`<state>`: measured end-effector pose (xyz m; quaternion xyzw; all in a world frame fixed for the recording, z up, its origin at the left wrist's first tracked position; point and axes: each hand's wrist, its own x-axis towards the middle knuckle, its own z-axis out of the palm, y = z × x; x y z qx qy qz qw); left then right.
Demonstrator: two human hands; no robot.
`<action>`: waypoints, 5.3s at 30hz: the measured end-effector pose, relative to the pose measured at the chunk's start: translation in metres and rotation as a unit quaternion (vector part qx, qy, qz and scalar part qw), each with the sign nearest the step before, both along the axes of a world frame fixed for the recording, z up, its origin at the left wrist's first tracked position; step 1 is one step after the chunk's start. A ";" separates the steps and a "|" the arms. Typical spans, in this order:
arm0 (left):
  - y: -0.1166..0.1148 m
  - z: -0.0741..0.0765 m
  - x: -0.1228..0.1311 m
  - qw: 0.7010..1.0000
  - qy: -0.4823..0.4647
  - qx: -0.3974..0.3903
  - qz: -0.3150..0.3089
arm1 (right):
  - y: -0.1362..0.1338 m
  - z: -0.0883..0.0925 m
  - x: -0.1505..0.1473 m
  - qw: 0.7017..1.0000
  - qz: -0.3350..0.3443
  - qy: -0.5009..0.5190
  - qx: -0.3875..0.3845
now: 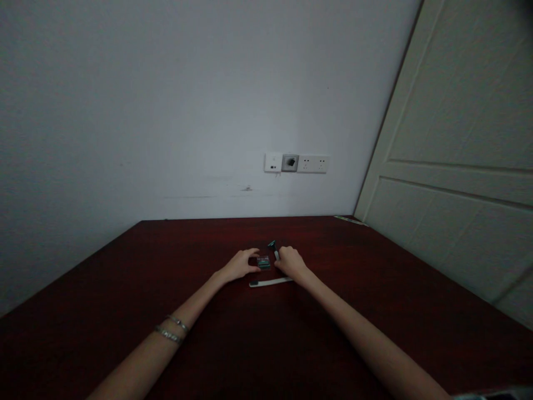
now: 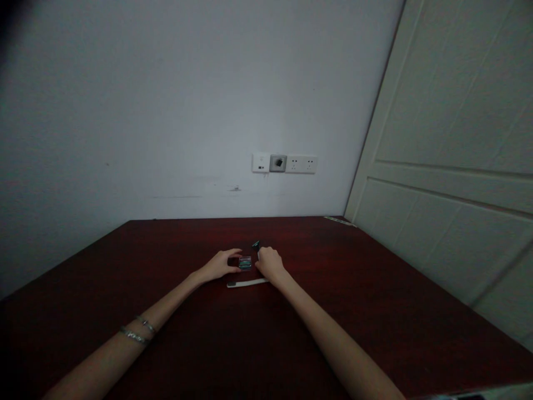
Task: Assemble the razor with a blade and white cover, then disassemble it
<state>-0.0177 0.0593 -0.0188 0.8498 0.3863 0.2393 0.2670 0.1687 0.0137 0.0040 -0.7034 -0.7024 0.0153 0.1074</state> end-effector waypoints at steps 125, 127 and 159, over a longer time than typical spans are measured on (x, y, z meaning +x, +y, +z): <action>0.087 -0.026 -0.064 0.771 -0.448 -0.003 0.453 | -0.011 -0.027 0.236 0.960 -0.265 0.087 0.022; 0.087 -0.026 -0.064 0.772 -0.446 -0.003 0.452 | -0.010 -0.029 0.239 0.962 -0.259 0.089 0.015; 0.085 -0.027 -0.064 0.800 -0.387 0.001 0.458 | -0.011 0.012 0.202 0.966 -0.251 0.012 0.056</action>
